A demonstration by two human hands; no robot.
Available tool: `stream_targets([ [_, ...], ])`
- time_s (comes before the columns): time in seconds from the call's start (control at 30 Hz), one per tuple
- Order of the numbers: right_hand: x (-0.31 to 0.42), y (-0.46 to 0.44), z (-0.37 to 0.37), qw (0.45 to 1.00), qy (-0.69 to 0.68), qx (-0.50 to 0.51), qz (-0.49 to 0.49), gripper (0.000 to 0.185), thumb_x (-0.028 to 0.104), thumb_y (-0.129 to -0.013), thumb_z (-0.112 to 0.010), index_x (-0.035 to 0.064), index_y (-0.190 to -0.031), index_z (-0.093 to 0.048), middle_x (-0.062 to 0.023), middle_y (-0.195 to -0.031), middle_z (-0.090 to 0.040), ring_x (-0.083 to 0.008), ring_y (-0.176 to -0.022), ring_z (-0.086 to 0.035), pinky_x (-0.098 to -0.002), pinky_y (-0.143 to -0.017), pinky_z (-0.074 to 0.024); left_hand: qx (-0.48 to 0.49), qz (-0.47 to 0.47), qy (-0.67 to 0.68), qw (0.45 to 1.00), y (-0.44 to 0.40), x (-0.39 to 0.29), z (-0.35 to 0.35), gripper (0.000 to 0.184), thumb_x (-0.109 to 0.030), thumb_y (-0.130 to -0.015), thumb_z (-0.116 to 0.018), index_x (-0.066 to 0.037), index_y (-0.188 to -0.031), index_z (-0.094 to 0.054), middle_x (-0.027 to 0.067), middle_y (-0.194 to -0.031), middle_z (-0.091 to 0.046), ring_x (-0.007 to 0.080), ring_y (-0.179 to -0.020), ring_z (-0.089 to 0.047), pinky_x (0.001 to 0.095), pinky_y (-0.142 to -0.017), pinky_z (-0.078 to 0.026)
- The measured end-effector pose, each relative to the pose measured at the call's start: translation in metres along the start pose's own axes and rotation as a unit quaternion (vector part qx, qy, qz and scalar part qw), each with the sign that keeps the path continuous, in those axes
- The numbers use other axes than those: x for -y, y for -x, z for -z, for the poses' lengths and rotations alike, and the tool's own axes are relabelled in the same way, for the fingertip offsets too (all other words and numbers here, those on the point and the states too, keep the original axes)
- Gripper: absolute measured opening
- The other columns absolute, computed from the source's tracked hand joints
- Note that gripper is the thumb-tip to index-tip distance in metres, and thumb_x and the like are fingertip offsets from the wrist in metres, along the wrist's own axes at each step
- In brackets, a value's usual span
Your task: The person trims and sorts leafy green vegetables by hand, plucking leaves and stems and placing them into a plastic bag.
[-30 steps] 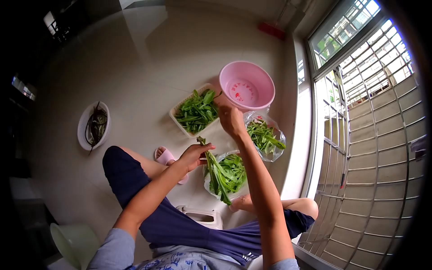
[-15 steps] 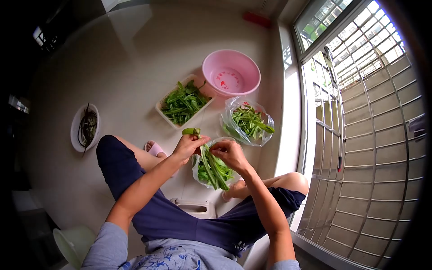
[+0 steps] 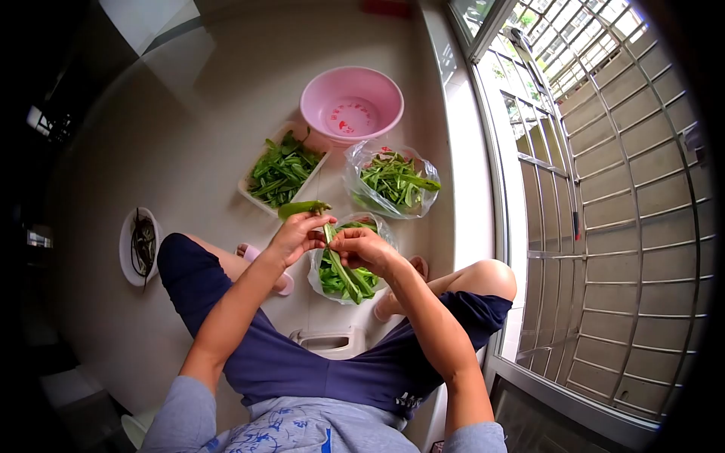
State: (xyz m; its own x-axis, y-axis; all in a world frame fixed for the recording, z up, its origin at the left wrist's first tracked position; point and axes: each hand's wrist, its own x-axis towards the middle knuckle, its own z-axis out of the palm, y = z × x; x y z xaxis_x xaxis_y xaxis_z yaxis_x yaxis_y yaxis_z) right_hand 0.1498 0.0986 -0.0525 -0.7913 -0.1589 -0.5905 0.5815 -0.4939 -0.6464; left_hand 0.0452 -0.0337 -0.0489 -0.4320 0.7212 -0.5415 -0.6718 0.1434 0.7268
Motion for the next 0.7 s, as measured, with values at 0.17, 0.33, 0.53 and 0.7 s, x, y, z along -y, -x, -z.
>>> stream_targets([
  [0.17, -0.004, 0.0, 0.005, 0.998, -0.046, 0.036, 0.006, 0.009, 0.016, -0.076, -0.055, 0.0086, -0.073, -0.051, 0.0039, -0.061, -0.049, -0.0045, -0.056, -0.047, -0.0173, -0.05, -0.0371, 0.013, -0.012, -0.021, 1.0, 0.001, -0.002, 0.001, 0.017, -0.013, -0.076, -0.054, -0.003, -0.089, -0.055, 0.0008, -0.071, -0.053, 0.0057, -0.058, -0.049, 0.0176, -0.054, -0.042],
  [0.33, 0.0, 0.015, 0.006, 0.998, 0.006, 0.063, -0.022, 0.013, 0.02, -0.077, -0.054, 0.0078, -0.08, -0.052, 0.0036, -0.068, -0.052, -0.0052, -0.063, -0.049, -0.02, -0.06, -0.0407, -0.035, -0.068, -0.035, 0.996, -0.002, -0.005, 0.003, 0.011, -0.009, -0.074, -0.056, -0.001, -0.082, -0.056, 0.0016, -0.066, -0.054, 0.0063, -0.053, -0.049, 0.0167, -0.049, -0.041],
  [0.53, 0.015, 0.044, -0.001, 0.988, 0.141, 0.04, -0.053, 0.024, 0.025, -0.075, -0.057, 0.004, -0.086, -0.054, -0.001, -0.07, -0.055, -0.0089, -0.065, -0.052, -0.0222, -0.062, -0.042, -0.089, -0.122, -0.065, 0.986, -0.008, -0.008, 0.017, 0.01, -0.009, -0.073, -0.057, 0.0, -0.078, -0.056, 0.0015, -0.064, -0.053, 0.0064, -0.052, -0.049, 0.0171, -0.048, -0.041],
  [0.7, 0.001, 0.038, 0.007, 0.987, 0.158, -0.015, -0.033, 0.019, 0.017, -0.075, -0.057, -0.0012, -0.079, -0.057, -0.0063, -0.068, -0.058, -0.0124, -0.059, -0.056, -0.0242, -0.056, -0.0479, -0.125, -0.152, -0.066, 0.978, -0.013, -0.006, 0.022, 0.01, -0.008, -0.073, -0.057, 0.001, -0.076, -0.055, 0.0023, -0.064, -0.053, 0.0073, -0.052, -0.049, 0.0179, -0.048, -0.042],
])
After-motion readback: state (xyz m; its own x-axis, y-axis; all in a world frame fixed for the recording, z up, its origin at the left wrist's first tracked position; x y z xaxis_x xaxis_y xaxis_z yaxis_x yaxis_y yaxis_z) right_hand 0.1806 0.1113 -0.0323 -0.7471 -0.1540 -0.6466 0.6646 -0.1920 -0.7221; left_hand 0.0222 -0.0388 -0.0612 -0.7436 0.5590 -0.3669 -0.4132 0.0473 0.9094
